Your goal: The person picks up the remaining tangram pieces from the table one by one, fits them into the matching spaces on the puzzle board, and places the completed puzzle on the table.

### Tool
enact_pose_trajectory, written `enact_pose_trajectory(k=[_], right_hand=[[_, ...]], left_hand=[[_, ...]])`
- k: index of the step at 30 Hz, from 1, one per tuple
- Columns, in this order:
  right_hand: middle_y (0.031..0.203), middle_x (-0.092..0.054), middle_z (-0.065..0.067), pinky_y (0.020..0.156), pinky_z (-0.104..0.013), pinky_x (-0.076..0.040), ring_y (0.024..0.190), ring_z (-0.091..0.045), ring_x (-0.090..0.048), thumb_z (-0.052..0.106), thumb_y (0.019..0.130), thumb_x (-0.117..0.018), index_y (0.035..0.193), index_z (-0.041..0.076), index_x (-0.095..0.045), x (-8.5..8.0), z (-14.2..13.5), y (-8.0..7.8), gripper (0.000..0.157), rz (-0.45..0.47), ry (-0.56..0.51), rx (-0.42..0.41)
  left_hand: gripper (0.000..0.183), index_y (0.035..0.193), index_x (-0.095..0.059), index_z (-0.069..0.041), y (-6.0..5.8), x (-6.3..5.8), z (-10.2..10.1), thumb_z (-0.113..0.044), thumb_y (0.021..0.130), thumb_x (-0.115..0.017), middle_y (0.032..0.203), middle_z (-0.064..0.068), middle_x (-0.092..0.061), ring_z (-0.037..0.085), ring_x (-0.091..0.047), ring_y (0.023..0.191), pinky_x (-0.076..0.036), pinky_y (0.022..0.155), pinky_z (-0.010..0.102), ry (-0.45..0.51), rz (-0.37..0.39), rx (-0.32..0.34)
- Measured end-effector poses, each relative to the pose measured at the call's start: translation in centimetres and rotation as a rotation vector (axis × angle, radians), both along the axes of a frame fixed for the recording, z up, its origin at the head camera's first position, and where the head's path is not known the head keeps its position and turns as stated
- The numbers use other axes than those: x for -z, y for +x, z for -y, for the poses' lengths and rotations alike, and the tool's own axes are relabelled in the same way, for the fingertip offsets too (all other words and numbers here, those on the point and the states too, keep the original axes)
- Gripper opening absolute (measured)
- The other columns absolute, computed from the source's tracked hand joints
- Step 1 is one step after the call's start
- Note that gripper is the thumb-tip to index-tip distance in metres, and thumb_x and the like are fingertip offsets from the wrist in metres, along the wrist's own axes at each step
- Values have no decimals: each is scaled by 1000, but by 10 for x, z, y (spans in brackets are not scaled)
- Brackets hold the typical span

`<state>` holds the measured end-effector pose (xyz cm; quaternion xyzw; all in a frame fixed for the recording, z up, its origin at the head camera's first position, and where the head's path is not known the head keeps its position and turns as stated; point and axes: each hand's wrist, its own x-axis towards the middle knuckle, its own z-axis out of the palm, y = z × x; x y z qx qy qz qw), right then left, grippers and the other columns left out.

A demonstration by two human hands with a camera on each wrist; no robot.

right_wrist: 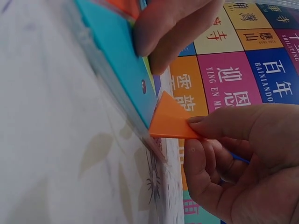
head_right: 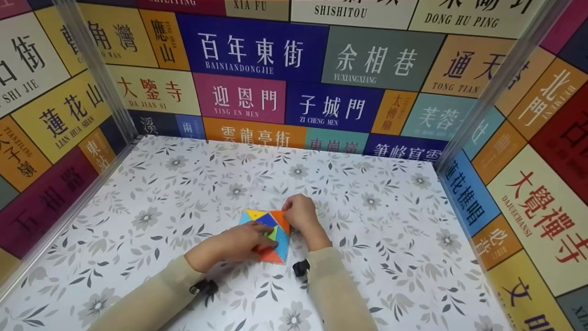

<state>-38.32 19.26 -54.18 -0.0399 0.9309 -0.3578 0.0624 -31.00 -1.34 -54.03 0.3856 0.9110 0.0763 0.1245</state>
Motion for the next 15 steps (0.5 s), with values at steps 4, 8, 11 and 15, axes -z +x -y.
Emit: enact_pose_trajectory(k=[4, 8, 11, 15], right_hand=[[76, -68, -3, 53, -26, -48, 58, -15, -58, 3, 82, -75, 79, 14, -74, -1, 2, 0, 12, -31, 28, -19], [74, -68, -2, 54, -25, -47, 59, -14, -57, 2, 81, -76, 75, 16, -71, -1, 2, 0, 16, -51, 38, -38], [72, -67, -2, 53, -25, -46, 58, -14, -57, 1, 80, -75, 75, 14, -72, -2, 4, 1, 15, -62, 35, -44], [70, -66, -2, 53, -25, -46, 59, -16, -57, -2, 79, -72, 75, 10, -73, -3, 9, 4, 13, -89, 53, -48]], left_hand=[[43, 139, -71, -31, -1, 2, 0, -21, 98, -76, 137, -3, -74, 22, -48, 152, -44, 122, 43, -19, -91, 66], [43, 138, -72, -31, -2, 3, 1, -21, 97, -77, 133, -4, -76, 23, -50, 150, -47, 120, 42, -14, -109, 89], [44, 139, -71, -31, -2, 3, 2, -20, 97, -77, 136, -3, -74, 23, -50, 150, -47, 120, 42, -5, -94, 83], [44, 141, -71, -32, -2, 3, 2, -21, 98, -76, 139, -3, -73, 23, -48, 151, -45, 121, 42, -4, -81, 73]])
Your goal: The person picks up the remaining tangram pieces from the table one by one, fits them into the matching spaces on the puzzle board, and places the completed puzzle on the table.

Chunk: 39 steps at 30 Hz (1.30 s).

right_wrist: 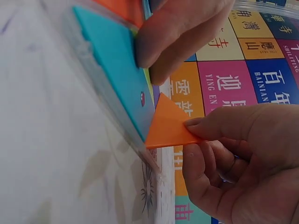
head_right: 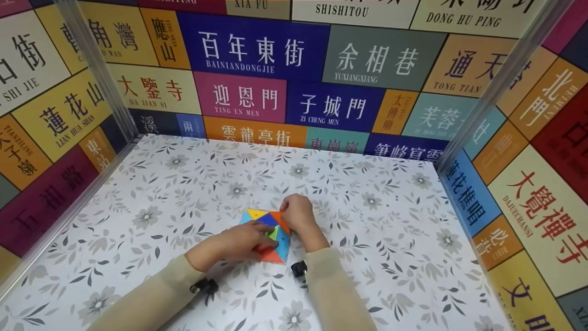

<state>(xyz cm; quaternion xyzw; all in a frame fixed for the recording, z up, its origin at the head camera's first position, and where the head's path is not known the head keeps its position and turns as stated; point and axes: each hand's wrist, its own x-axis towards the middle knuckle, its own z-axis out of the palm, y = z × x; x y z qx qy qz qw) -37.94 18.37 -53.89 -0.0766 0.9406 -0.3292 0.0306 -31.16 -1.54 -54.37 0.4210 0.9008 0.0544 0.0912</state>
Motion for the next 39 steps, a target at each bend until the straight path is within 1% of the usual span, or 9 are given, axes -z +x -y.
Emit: enact_pose_trajectory(k=[3, 9, 11, 15, 20, 24, 28, 32, 39], right_hand=[[72, -66, -3, 56, -26, -46, 64, -18, -58, -3, 79, -72, 74, 9, -73, -1, 5, 3, 13, -32, 36, -1], [75, -66, -5, 62, -29, -48, 73, -23, -59, -2, 82, -73, 75, 9, -72, -3, 13, 7, 14, -77, 96, -19], [77, -66, -6, 62, -30, -48, 74, -23, -60, -3, 82, -73, 76, 9, -72, -3, 13, 7, 13, -79, 102, -22], [79, -68, -6, 64, -31, -50, 76, -23, -60, -3, 81, -73, 77, 9, -73, -1, 9, 4, 13, -72, 101, -14], [82, -69, -7, 66, -31, -51, 77, -24, -60, -2, 80, -73, 79, 8, -74, 2, 3, 0, 10, -34, 76, 1], [83, -68, -8, 66, -30, -49, 77, -24, -60, 1, 84, -77, 84, 7, -75, 5, 0, -3, 6, -9, 65, 12], [84, -67, -7, 65, -28, -49, 77, -22, -61, 4, 88, -79, 87, 8, -75, 9, -3, -6, 6, 26, 68, 17], [84, -67, -7, 61, -27, -49, 73, -20, -62, 4, 90, -78, 90, 7, -74, 12, -7, -7, 5, 73, 60, 15], [89, -71, -8, 58, -26, -52, 68, -18, -64, 7, 91, -79, 96, 7, -77, 11, -10, -7, 6, 141, 15, 46]], left_hand=[[43, 139, -71, -31, 0, 0, 0, -20, 98, -76, 137, -4, -73, 23, -49, 151, -46, 120, 41, 6, 0, 2], [35, 131, -75, -29, 1, 0, 3, -17, 98, -75, 112, -4, -79, 24, -51, 145, -51, 110, 38, 31, -34, 32], [35, 130, -75, -29, 1, 0, 3, -17, 97, -76, 110, -4, -79, 24, -51, 143, -51, 109, 37, 30, -46, 37], [33, 128, -75, -28, 2, -1, 3, -17, 97, -77, 111, -4, -79, 25, -53, 142, -51, 110, 38, 32, -56, 45], [33, 129, -74, -28, 3, -2, 3, -19, 97, -77, 112, -5, -80, 27, -50, 148, -48, 117, 40, 25, -64, 58], [37, 134, -73, -28, 2, -4, 4, -20, 98, -77, 122, -4, -79, 28, -45, 154, -43, 123, 43, 22, -41, 42], [41, 139, -71, -30, 1, -3, 4, -21, 99, -76, 129, -4, -77, 27, -44, 155, -43, 123, 43, 16, -14, 29], [44, 143, -69, -30, 2, -3, 3, -22, 100, -75, 136, -5, -74, 26, -43, 156, -42, 124, 43, 6, 11, 16], [46, 144, -68, -30, 3, -5, 2, -21, 100, -76, 141, -6, -72, 26, -39, 158, -39, 127, 45, 13, 34, -7]])
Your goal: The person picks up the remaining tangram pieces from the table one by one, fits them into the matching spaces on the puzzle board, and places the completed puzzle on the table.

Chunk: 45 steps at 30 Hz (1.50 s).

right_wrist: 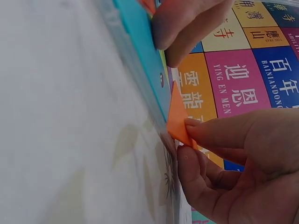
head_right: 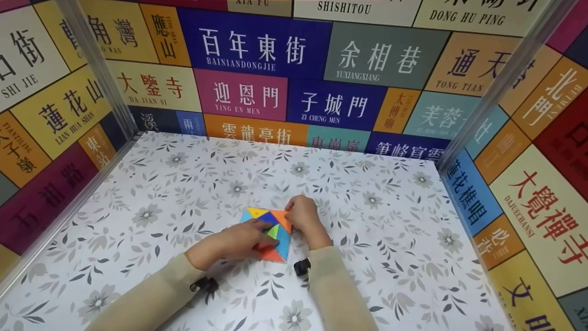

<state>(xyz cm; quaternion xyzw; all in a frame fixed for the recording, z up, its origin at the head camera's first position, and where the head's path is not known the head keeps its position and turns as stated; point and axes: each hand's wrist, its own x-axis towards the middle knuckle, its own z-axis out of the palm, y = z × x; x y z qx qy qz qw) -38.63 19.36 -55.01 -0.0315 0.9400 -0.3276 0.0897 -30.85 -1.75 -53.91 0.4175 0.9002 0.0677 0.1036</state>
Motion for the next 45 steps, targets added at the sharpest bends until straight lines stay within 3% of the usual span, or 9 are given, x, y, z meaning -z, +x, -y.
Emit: enact_pose_trajectory(k=[5, 12, 18, 26, 33, 38, 45], right_hand=[[90, -70, -9, 56, -26, -52, 66, -18, -63, 6, 91, -78, 98, 7, -76, -4, 1, 1, 7, 32, -31, 25], [86, -66, -7, 55, -24, -50, 64, -16, -61, 4, 90, -77, 96, 6, -75, -6, 2, 1, 7, 19, 4, 8], [85, -66, -7, 55, -25, -50, 64, -17, -62, 3, 89, -77, 95, 6, -75, -6, 2, 1, 7, 9, -3, 1], [86, -67, -8, 56, -26, -51, 66, -18, -62, 3, 90, -76, 96, 6, -75, -4, 0, 1, 7, 7, -22, -4], [83, -67, -7, 55, -25, -49, 65, -16, -61, 2, 85, -78, 91, 6, -75, -1, -2, 1, 7, -54, -12, -25], [85, -65, -5, 59, -25, -48, 70, -17, -60, 3, 84, -82, 94, 6, -75, -2, -2, 1, 13, -23, 12, -47], [87, -66, -7, 58, -26, -51, 68, -18, -63, 4, 87, -82, 96, 8, -74, -3, -2, 0, 13, 52, 3, -39]], left_hand=[[47, 143, -69, -31, 1, -2, 0, -18, 99, -76, 141, -5, -72, 26, -40, 157, -41, 126, 45, 18, 16, -24], [53, 148, -64, -35, 0, 1, -2, -24, 98, -77, 157, 10, -58, 37, -36, 158, -42, 124, 50, -28, 63, -117], [52, 148, -64, -36, -2, 2, -4, -28, 98, -77, 158, 5, -59, 34, -30, 162, -36, 128, 54, -52, 103, -143], [51, 146, -66, -34, -3, 2, -5, -26, 98, -78, 154, -3, -62, 25, -30, 162, -27, 132, 54, -47, 103, -119], [50, 145, -67, -29, -3, 2, -6, -24, 97, -79, 148, -6, -67, 20, -34, 161, -24, 133, 53, -52, 69, -66], [47, 141, -70, -27, -3, 2, -5, -22, 96, -80, 141, -4, -71, 23, -42, 155, -31, 131, 49, -26, 24, -34], [49, 143, -69, -26, -2, 0, -3, -20, 96, -80, 149, 1, -65, 24, -48, 149, -43, 124, 41, 4, 71, -60]])
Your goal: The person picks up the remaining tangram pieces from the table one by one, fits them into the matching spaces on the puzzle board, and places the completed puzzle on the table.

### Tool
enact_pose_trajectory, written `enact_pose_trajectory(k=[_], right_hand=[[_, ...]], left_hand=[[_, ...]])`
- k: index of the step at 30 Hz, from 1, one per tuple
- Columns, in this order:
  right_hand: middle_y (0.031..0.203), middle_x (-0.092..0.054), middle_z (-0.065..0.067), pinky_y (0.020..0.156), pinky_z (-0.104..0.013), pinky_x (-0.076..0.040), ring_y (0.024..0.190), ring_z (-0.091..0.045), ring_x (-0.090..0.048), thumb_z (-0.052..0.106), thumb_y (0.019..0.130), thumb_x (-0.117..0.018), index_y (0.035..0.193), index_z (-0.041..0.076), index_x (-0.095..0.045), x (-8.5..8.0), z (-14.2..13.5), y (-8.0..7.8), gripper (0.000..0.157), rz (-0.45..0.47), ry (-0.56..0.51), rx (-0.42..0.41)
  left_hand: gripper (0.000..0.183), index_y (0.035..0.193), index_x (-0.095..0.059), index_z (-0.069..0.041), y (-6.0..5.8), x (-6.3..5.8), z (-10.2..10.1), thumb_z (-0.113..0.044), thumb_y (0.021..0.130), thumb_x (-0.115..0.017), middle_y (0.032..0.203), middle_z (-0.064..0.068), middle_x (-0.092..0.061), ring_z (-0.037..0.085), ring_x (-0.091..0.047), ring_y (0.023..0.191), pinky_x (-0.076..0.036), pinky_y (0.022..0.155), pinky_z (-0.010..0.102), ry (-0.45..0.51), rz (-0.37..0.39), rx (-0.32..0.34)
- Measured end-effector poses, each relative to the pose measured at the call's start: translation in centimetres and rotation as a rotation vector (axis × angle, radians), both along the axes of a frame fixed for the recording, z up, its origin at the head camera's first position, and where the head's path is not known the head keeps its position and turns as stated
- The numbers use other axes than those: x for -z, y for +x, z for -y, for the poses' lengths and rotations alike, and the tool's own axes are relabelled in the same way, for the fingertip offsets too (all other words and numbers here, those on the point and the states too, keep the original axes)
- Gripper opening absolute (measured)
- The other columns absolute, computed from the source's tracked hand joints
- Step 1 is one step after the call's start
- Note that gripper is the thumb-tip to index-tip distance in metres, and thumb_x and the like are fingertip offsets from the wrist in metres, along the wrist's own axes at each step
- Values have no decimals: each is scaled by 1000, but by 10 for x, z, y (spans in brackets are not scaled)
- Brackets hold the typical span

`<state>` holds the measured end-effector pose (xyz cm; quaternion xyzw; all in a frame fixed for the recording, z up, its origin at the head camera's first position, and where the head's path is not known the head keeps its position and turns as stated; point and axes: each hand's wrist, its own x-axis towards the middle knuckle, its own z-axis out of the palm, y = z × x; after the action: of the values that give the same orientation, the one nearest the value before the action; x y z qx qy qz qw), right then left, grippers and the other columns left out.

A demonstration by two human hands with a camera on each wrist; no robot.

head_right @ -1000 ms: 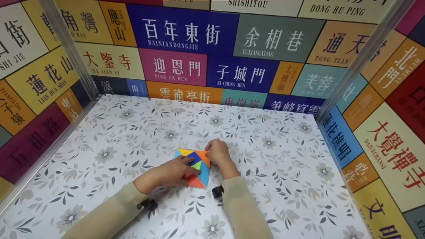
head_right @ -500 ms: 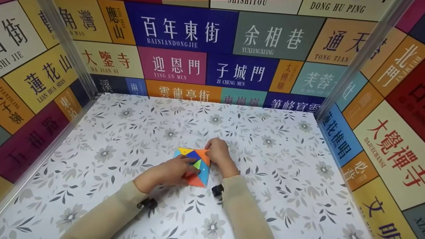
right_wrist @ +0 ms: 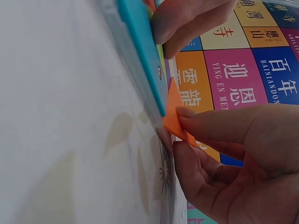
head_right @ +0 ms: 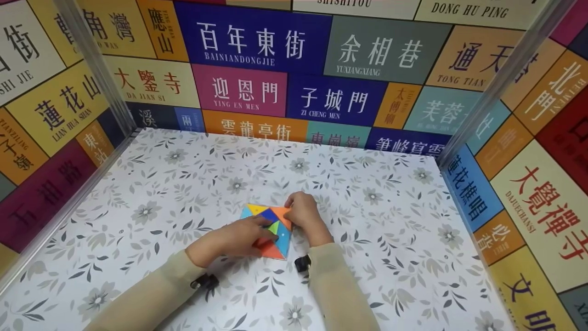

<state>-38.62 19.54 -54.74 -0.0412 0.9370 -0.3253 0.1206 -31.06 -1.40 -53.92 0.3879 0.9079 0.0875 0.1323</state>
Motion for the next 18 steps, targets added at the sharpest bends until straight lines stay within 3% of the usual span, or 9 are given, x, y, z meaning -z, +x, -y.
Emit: enact_pose_trajectory(k=[7, 18], right_hand=[[93, -72, -9, 60, -27, -54, 70, -18, -66, 5, 86, -85, 97, 7, -76, 2, -2, -1, 15, -4, -3, -10], [97, -78, -10, 72, -32, -60, 82, -21, -69, 10, 82, -90, 100, 6, -81, 1, -2, 0, 21, -64, 58, -46]], left_hand=[[48, 143, -69, -27, 0, -1, 1, -21, 96, -80, 146, -1, -66, 20, -52, 139, -47, 119, 39, -2, 8, -1], [48, 143, -69, -27, -1, 0, 1, -20, 97, -79, 147, -1, -66, 22, -50, 145, -45, 122, 39, 6, -5, 4]])
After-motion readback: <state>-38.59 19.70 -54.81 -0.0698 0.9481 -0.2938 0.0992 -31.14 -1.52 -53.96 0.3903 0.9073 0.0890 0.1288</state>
